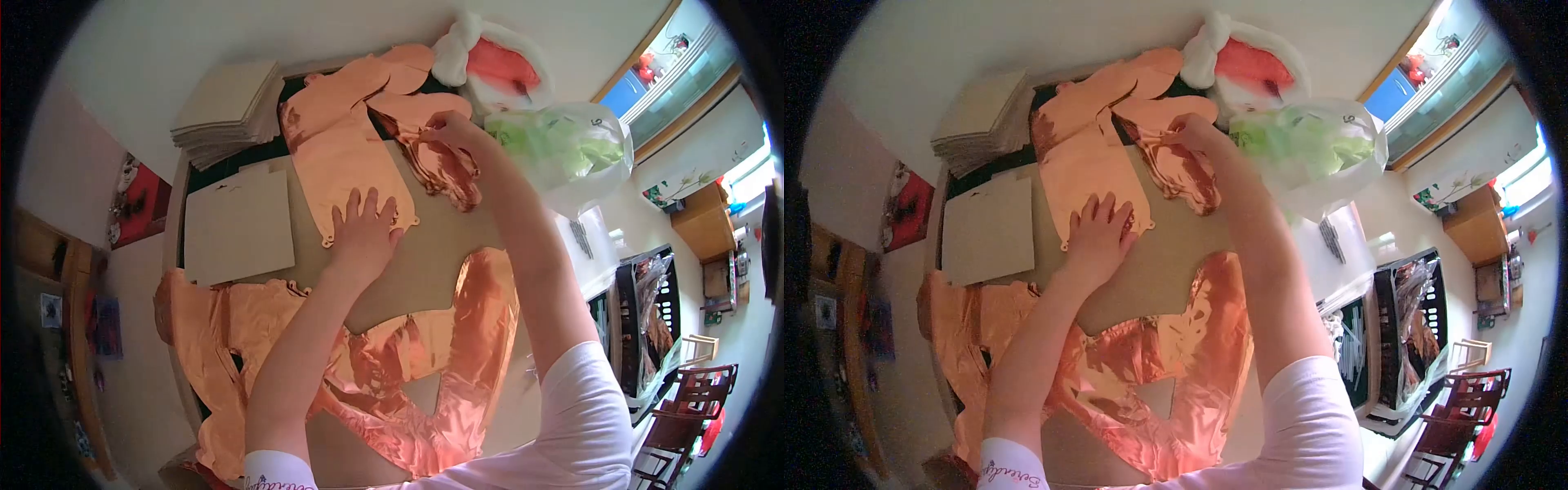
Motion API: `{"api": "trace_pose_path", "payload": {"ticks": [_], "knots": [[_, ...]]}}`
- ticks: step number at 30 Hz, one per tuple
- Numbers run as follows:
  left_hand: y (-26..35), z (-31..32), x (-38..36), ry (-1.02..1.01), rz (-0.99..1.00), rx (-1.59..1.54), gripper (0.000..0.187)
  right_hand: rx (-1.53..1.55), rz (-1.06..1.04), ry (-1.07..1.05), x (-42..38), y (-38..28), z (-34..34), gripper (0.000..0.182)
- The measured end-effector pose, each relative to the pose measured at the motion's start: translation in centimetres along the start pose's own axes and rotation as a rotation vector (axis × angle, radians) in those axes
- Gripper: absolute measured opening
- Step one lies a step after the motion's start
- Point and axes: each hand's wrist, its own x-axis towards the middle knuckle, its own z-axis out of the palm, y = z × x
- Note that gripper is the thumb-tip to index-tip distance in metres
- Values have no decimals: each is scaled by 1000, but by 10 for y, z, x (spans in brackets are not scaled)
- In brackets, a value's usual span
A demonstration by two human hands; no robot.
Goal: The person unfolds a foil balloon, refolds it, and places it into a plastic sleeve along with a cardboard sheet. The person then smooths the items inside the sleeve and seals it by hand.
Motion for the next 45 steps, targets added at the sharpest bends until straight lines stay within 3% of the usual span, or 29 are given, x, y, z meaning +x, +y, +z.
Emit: {"api": "trace_pose_path", "payload": {"ticks": [2,8,11,16,17,18,22,23,24,26,28,30,32,34,36,39,43,45], "knots": [[1,-6,1,-67,-4,-14,52,250,80,19,3,5,8,21],[18,5,28,27,80,-97,59,59,72,62,7,-3,4,25],[29,28,53,85,160,-85,59,-189,-123,268,4,-4,1,25],[37,33,60,49,150,-62,58,-182,-125,897,15,-52,-75,36],[36,32,60,47,151,-75,57,16,-300,1003,23,-54,-94,35],[35,31,61,52,151,-83,56,104,-292,1073,20,-66,-104,33],[37,31,62,47,138,-103,55,-29,-383,1203,-5,-90,-143,31],[37,28,62,33,136,-106,55,271,-390,1190,-14,-102,-149,31],[37,25,62,21,135,-107,55,33,-293,976,-52,-123,-150,23],[36,25,64,36,134,-102,54,-92,-300,964,-51,-115,-142,29],[39,32,61,93,153,-85,53,-3,-290,927,-94,-144,-114,25],[39,34,54,207,174,-39,51,-138,-301,695,-125,-141,-95,19],[45,12,26,254,179,-109,48,-243,-507,588,-160,-132,-67,12],[51,-13,-19,268,177,-197,45,-285,-291,214,-206,-125,-47,9],[54,-24,-92,216,176,-317,44,-386,-486,294,-260,-144,-18,11],[65,-18,-216,148,160,-385,39,-503,-488,250,-329,-139,27,10],[81,-23,-302,93,29,-399,34,-539,-471,104,-414,-151,85,14],[72,-13,-317,92,3,-332,36,-399,-407,48,-444,-148,119,18]]}}
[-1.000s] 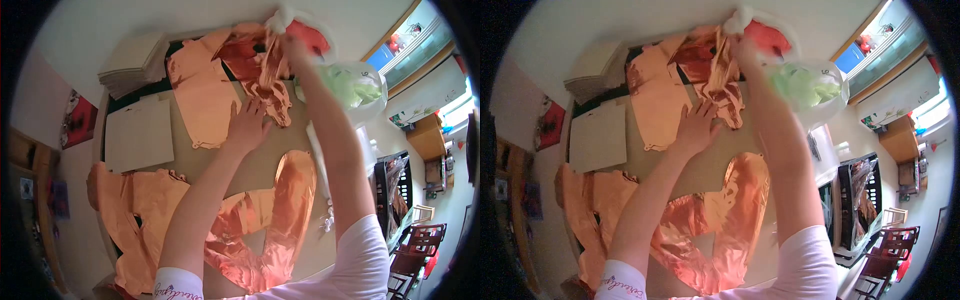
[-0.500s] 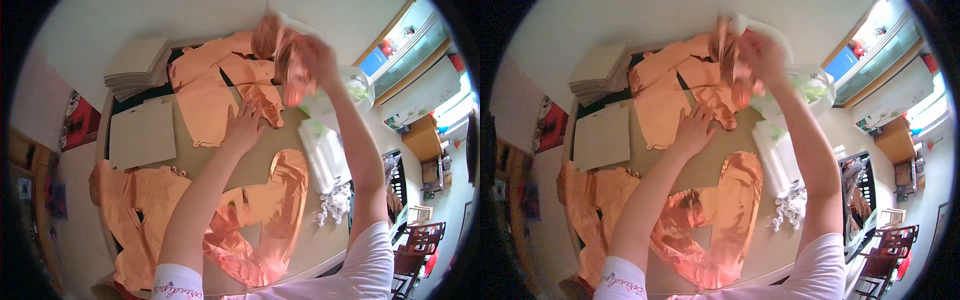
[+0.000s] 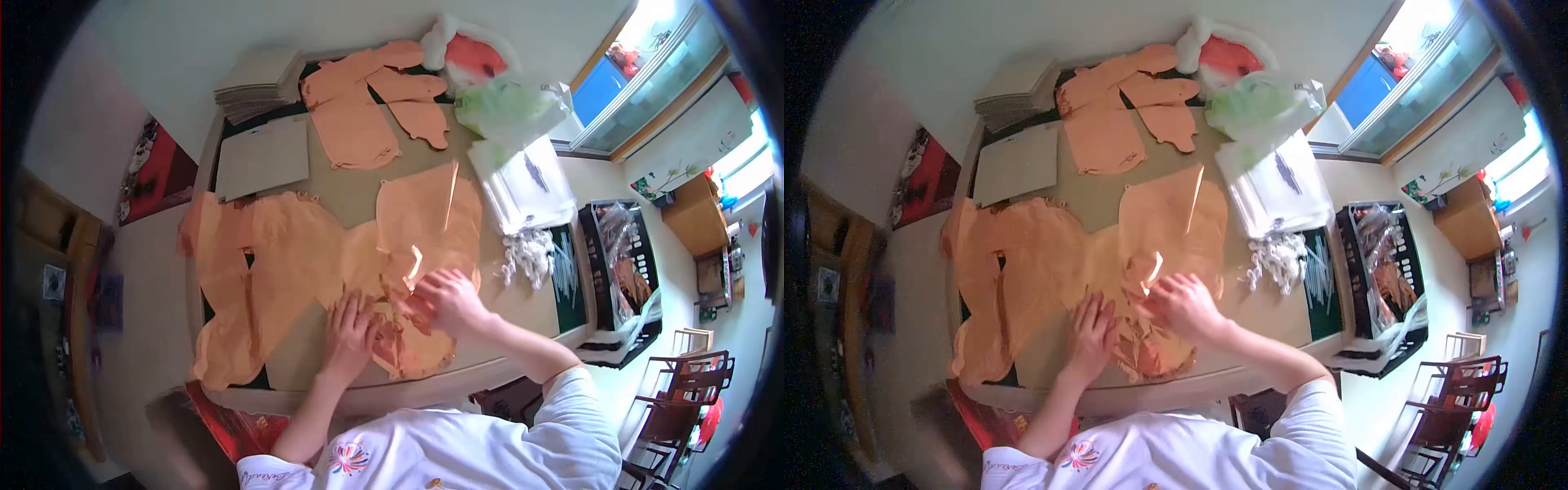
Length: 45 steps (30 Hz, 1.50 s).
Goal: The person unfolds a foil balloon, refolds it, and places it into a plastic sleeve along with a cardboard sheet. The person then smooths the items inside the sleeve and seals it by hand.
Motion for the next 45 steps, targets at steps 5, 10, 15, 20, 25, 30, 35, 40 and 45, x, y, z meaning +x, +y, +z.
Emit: {"api": "trace_pose_path", "payload": {"ticks": [5,10,15,20,25,30,35,40,45], "knots": [[-22,6,-1,41,51,65,40,171,75,-25,-15,-21,10,15],[-23,7,0,73,82,106,41,-184,138,169,10,34,30,39],[-22,5,0,105,65,57,43,-145,6,137,38,59,42,50],[-15,-1,1,93,57,62,40,2,469,411,62,88,42,43],[-15,-4,2,35,81,117,39,12,550,206,98,105,32,31],[-12,-8,2,21,80,111,39,400,601,263,125,95,34,32],[-13,-2,5,53,80,131,38,804,555,373,129,126,37,61],[-16,0,5,57,83,142,44,166,481,676,98,86,4,67],[-18,7,6,112,68,107,54,-121,27,87,32,33,32,53]]}}
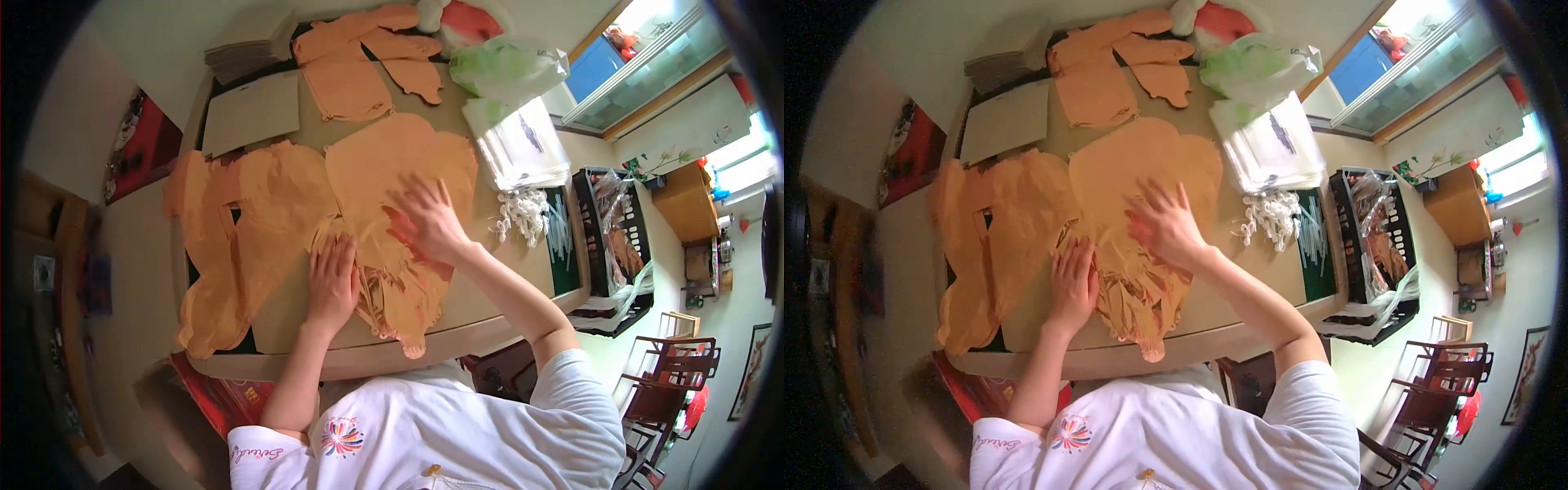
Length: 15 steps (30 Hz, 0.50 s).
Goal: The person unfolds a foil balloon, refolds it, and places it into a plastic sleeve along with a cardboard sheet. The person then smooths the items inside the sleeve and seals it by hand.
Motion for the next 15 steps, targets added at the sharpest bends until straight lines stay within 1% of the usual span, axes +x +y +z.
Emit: {"api": "trace_pose_path", "payload": {"ticks": [1,4,6,9,12,15], "knots": [[-2,0,0,-8,2,3,54,5,-23,-101,-11,-1,9,53],[-4,3,1,-30,-8,8,56,-64,0,-102,-21,-1,9,51],[-1,1,1,-35,-20,14,58,-48,13,-102,-24,-1,9,51],[10,-7,3,-80,86,-3,65,-67,12,-87,-24,1,12,53],[19,-3,-2,-126,100,-9,73,-63,15,-101,-24,-1,11,52],[18,-6,-4,-143,88,-38,77,-67,29,-117,-28,-4,10,52]]}}
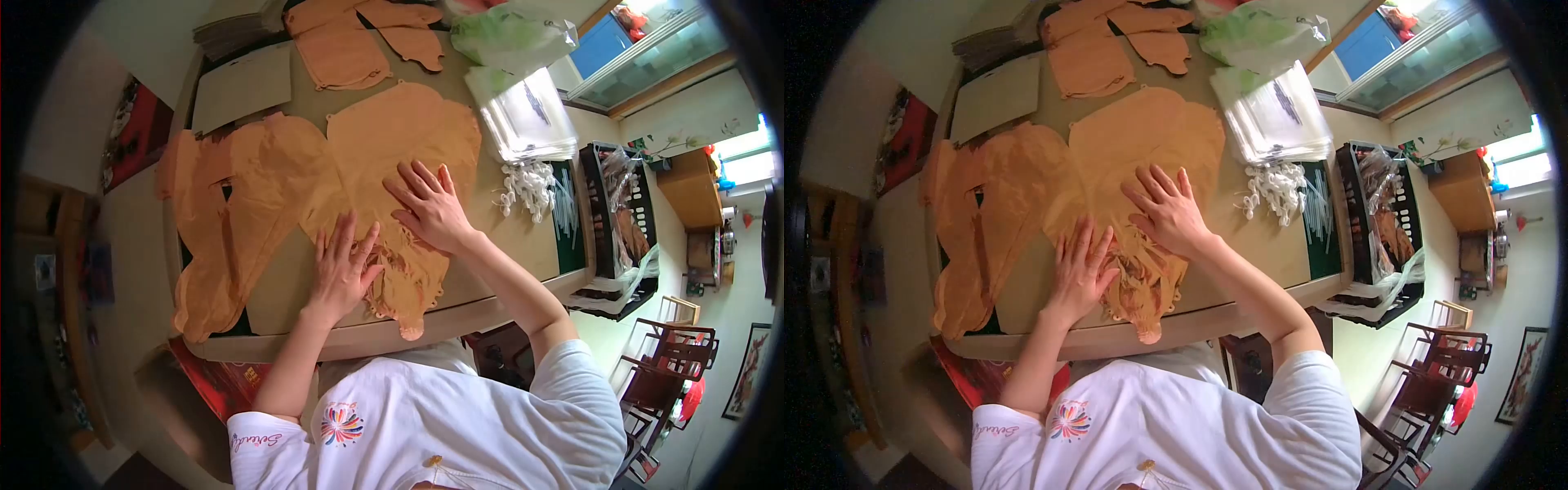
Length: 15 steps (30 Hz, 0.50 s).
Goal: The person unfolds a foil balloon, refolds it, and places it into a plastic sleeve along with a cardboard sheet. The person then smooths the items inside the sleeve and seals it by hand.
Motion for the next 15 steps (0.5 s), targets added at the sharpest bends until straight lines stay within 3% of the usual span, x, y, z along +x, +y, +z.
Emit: {"api": "trace_pose_path", "payload": {"ticks": [8,11,12,15], "knots": [[-14,-1,-5,-103,105,-36,84,57,5,35,4,9,-7,55],[-13,3,-8,-72,91,-31,86,107,242,230,8,26,-18,58],[-12,4,-8,-56,89,-14,87,66,325,148,5,35,-14,63],[-9,-1,-5,1,51,-51,84,-4,287,191,-11,39,-4,65]]}}
